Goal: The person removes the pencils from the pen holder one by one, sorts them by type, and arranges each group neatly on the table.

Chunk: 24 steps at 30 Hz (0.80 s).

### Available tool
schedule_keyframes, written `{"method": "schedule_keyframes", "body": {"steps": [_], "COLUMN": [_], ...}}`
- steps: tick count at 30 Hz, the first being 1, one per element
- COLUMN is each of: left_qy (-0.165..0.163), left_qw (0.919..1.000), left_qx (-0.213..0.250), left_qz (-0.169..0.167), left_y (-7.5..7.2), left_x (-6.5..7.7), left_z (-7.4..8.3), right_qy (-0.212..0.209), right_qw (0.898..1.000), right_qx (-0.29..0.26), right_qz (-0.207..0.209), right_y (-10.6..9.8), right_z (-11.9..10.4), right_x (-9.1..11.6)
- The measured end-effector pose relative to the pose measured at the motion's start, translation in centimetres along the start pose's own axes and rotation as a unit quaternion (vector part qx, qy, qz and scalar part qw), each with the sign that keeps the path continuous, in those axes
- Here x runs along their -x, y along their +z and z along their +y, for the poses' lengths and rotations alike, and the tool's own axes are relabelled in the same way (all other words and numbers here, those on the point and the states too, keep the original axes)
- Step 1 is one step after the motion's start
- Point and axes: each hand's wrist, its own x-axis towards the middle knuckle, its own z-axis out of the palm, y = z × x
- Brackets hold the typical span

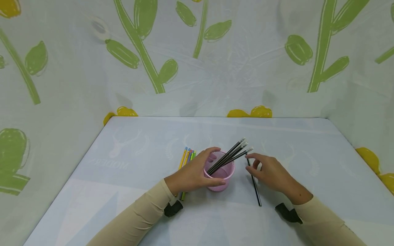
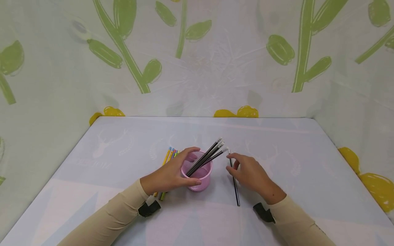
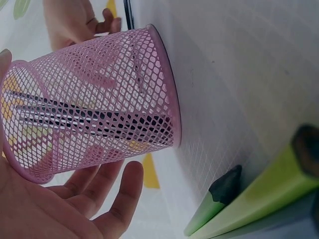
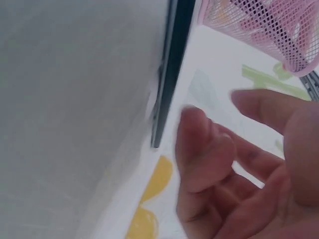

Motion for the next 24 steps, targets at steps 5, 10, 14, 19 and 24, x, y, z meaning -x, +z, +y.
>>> {"method": "schedule_keyframes", "body": {"steps": [5, 10, 14, 19, 24], "left_qy": [0.009, 0.012, 0.009, 0.01, 0.011], "left_qw": [0.9999, 0.9996, 0.9995, 0.9994, 0.9993], "left_qx": [0.005, 0.021, 0.026, 0.027, 0.03], "left_qz": [-0.006, -0.016, -0.017, -0.017, -0.02], "left_y": [0.0, -0.1, -0.1, -0.1, -0.1], "left_x": [-0.1, -0.1, -0.1, -0.1, -0.2], "left_z": [-0.1, -0.1, -0.2, -0.2, -0.3], "right_qy": [-0.049, -0.094, -0.127, -0.146, -0.158], "right_qw": [0.996, 0.986, 0.98, 0.978, 0.976], "right_qx": [-0.019, -0.04, -0.055, -0.083, -0.103], "right_qz": [0.076, 0.129, 0.145, 0.121, 0.109], "right_y": [-0.2, -0.2, 0.0, 0.0, 0.1], "right_z": [-0.9, -1.9, -2.4, -2.9, -3.3], "right_x": [0.7, 1.4, 1.8, 2.2, 2.4]}}
